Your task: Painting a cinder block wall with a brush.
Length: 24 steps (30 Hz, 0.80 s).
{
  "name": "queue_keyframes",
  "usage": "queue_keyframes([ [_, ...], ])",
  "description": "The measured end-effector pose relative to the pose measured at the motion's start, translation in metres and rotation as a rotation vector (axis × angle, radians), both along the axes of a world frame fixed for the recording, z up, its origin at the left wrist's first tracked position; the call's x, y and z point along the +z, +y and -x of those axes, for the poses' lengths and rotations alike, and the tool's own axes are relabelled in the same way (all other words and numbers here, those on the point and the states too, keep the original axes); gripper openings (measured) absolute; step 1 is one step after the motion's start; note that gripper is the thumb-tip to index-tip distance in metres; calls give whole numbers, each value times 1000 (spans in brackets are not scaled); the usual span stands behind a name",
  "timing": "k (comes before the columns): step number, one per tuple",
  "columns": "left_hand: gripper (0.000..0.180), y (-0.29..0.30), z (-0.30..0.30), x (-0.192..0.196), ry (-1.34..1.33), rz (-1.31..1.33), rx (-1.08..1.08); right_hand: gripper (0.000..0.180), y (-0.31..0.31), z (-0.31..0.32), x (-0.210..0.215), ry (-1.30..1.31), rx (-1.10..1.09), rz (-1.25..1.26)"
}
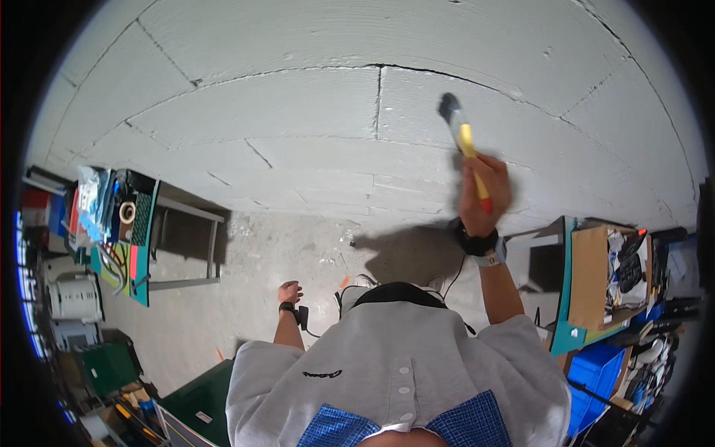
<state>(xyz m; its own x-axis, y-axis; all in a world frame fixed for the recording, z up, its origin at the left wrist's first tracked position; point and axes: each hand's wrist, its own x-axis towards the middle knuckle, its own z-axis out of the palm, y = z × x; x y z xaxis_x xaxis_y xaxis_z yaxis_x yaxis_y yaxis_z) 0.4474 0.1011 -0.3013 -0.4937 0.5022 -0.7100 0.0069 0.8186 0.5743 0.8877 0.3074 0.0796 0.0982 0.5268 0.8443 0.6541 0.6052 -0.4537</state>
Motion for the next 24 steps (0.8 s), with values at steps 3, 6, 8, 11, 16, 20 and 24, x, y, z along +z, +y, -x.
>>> queue_keyframes([
  [3, 30, 19, 6, 4, 32, -10, -88, 15, -12, -8, -5, 1, -54, -6],
  [6, 29, 33, 5, 8, 31, 19, -119, 15, -10, 8, 1, -58, 110, -43],
  [8, 27, 42, 1, 10, 26, 21, -146, 14, 0, 20, -3, 9, 138, -99],
  [11, 26, 32, 15, -6, -45, -6, -79, 14, 1, 4, 8, -14, 39, -43],
  [16, 27, 33, 4, 8, -4, 107, -142, 13, -19, -80, 3, 62, -294, -59],
  [20, 29, 40, -7, 8, -4, 164, -211, 13, -19, -85, 2, 42, -128, -106],
  [24, 30, 64, -30, 16, -41, 131, -215, 11, -11, -67, 11, -59, -68, -108],
])
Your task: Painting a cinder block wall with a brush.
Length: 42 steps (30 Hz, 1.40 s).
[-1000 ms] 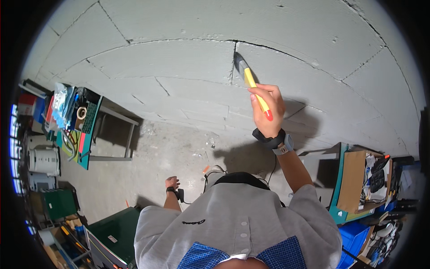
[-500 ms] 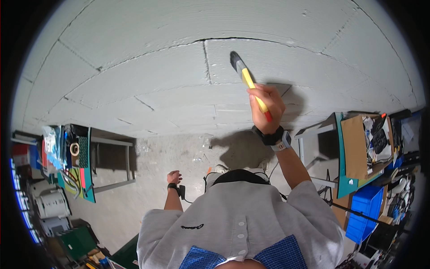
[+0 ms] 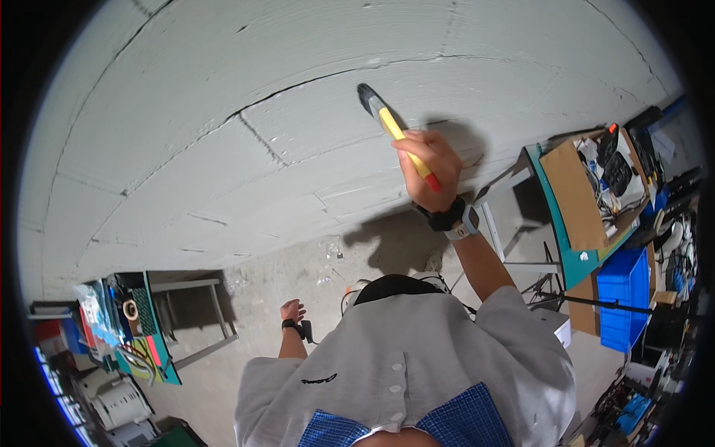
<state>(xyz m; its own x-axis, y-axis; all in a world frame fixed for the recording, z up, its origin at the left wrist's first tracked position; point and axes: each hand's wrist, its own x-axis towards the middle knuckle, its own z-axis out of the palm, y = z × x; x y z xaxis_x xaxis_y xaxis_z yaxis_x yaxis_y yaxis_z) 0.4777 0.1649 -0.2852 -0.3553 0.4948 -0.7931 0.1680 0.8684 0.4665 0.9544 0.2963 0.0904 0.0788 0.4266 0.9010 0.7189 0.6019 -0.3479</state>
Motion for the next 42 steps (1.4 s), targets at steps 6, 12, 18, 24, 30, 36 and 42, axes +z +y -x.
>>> queue_keyframes([
  [6, 30, 30, -34, 12, 8, -140, -38, 10, -19, -96, -4, 76, -254, 15],
  [12, 30, 30, -61, 18, 28, -94, -73, 13, -25, -108, 4, -25, -120, -32],
  [18, 31, 20, -86, 26, 35, -58, -66, 16, -11, -144, -1, 66, -151, 44],
  [24, 29, 18, -113, 35, 61, -65, -69, 19, -28, -221, -10, 250, -368, 28],
  [30, 31, 26, -141, 43, 77, -55, -82, 18, -18, -187, -9, 166, 38, 69],
  [36, 33, 44, -164, 52, 94, -123, -130, 20, -15, -273, -26, -68, -315, -163],
  [42, 30, 47, -183, 53, 125, -118, -206, 20, -39, -321, -21, 205, -420, -14],
])
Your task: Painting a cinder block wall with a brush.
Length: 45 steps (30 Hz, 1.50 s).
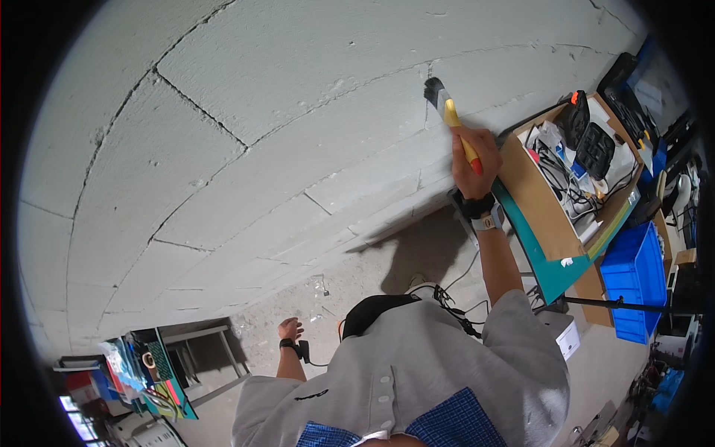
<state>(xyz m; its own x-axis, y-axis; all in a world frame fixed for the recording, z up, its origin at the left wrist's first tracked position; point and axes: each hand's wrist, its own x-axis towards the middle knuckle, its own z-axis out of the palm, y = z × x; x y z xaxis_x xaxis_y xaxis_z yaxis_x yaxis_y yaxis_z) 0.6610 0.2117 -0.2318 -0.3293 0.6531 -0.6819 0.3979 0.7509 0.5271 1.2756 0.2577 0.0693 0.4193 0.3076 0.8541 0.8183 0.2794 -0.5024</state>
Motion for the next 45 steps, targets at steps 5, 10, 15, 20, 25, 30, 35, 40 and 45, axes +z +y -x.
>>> queue_keyframes([
  [5, 28, -3, 20, -12, -15, 11, 65, 20, -7, 37, 10, -166, 64, 36],
  [10, 30, -4, 47, -31, -36, -110, 54, 24, -3, 132, 4, -75, 419, 78],
  [15, 32, -30, 56, -11, 18, -151, 117, 25, 13, 219, 13, -121, 654, 152],
  [20, 29, -88, 86, -21, -20, -14, 305, 27, 35, 307, 16, -171, 898, 142],
  [25, 28, -144, 122, -57, -85, 92, 456, 30, 51, 374, 19, -211, 953, 144],
  [30, 28, -155, 153, -64, -108, 167, 477, 31, 70, 414, 11, -250, 912, 168],
  [35, 31, -129, 178, -68, -132, 136, 414, 27, 72, 421, 7, -308, 665, 107],
  [40, 30, -93, 198, -67, -132, 52, 300, 27, 52, 400, 10, -232, 468, 67],
  [45, 29, -68, 201, -68, -122, 16, 272, 28, 50, 433, 12, -298, 501, 71],
])
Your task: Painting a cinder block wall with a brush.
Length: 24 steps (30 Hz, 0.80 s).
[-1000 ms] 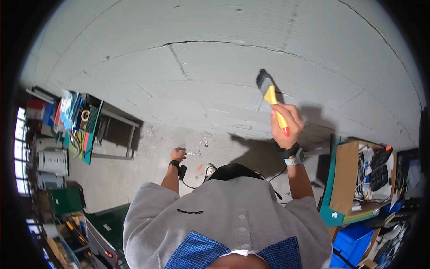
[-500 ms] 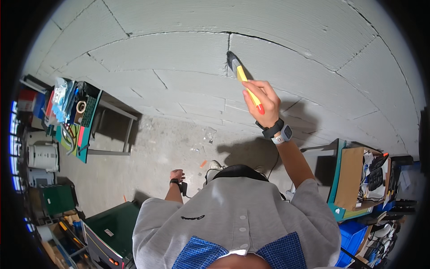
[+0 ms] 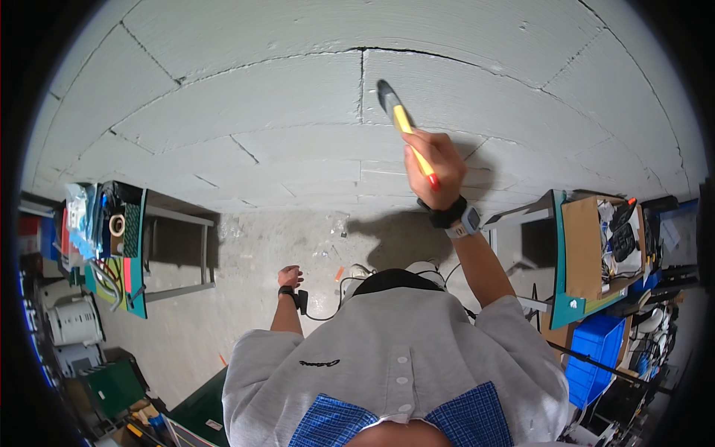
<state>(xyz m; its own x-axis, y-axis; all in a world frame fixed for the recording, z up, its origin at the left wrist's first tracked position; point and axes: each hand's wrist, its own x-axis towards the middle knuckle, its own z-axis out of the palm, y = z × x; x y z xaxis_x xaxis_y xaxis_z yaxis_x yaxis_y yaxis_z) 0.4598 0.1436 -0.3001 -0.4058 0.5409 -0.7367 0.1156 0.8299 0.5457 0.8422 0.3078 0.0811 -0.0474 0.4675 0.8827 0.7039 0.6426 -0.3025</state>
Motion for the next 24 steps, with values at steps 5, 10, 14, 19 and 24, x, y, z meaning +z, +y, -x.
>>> queue_keyframes([
  [5, 29, 1, -3, -17, -54, 44, -22, 23, 1, -50, -4, 6, -152, -32],
  [10, 26, -1, -14, -12, -55, 94, -47, 19, -20, -96, -5, 96, -337, -53],
  [14, 27, 2, -18, -11, -71, 105, -63, 22, -15, -70, 0, 73, -149, -54],
  [19, 29, 12, -28, 2, -88, 54, -55, 21, -14, -126, -5, 31, -322, -64],
  [24, 30, 11, -39, 7, -52, 35, -57, 18, -27, -173, -6, 208, -444, 35],
])
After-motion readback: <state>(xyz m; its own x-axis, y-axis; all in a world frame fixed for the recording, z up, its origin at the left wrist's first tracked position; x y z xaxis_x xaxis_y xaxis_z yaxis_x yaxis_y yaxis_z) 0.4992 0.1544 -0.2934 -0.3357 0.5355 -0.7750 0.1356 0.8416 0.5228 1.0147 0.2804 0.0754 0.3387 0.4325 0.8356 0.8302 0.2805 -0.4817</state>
